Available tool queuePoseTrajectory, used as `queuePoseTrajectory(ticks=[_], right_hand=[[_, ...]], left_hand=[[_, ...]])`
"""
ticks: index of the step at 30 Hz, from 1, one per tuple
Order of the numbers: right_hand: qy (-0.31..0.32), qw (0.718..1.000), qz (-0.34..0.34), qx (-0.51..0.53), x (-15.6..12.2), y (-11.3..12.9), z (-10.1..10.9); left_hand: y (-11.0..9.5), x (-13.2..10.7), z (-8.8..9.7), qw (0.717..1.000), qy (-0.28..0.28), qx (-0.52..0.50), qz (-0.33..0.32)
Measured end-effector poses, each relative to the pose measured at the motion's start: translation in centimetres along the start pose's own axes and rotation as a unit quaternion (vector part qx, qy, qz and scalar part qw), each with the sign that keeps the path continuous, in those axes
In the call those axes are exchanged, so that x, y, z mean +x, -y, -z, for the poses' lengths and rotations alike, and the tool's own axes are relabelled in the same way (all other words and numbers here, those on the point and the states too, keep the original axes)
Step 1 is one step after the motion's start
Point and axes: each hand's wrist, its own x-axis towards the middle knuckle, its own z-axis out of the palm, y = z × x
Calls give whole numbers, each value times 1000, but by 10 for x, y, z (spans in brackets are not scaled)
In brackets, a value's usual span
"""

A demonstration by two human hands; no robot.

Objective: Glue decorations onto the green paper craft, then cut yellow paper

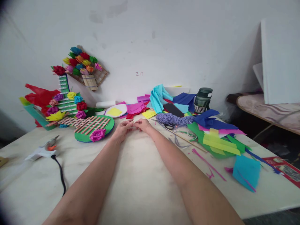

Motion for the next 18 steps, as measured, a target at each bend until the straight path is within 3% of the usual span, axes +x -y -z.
queuePoseTrajectory(ticks=[9,18], right_hand=[[2,1000,-13,-7,-6,2,4],[23,1000,9,5,-6,-4,9]], left_hand=[[-6,-2,3,992,113,-53,10],[-10,-5,-8,987,140,-74,23]])
